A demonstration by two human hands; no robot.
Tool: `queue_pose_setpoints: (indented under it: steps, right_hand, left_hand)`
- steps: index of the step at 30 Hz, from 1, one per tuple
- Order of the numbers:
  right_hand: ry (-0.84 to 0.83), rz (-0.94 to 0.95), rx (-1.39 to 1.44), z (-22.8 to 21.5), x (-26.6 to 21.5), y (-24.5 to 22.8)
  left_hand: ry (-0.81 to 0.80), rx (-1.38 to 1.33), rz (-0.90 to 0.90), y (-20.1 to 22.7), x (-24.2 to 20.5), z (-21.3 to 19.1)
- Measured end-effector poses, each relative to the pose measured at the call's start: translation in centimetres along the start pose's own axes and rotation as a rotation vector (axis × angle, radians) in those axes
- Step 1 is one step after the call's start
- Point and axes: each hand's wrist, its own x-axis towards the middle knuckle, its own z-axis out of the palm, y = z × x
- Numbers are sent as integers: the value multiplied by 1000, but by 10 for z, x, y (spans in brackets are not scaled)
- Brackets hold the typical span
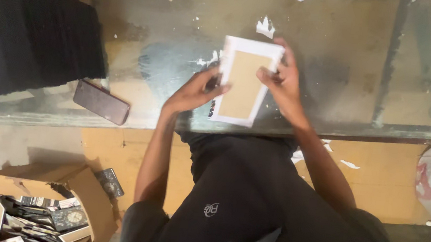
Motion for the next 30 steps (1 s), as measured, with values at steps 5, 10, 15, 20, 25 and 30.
queue_pose_setpoints:
  steps: [5,10,15,20,25,30]
  right_hand:
    - [-76,176,165,-4,34,20]
    - [110,212,122,-8,37,57]
    - [142,296,143,-11,38,72]
    - [135,354,192,-19,52,62]
    - [116,433,59,-22,68,53]
    - [23,433,30,-29,76,42]
  left_hand:
    - [407,-434,-1,-30,33,26]
    - [620,-665,-28,-75,55,43]
    - [751,-931,-28,-83,64,52]
    - [811,-962,-102,-60,61,47]
    - [794,-889,-115,-51,60,40]
    - [488,-574,-53,-54,45,3]
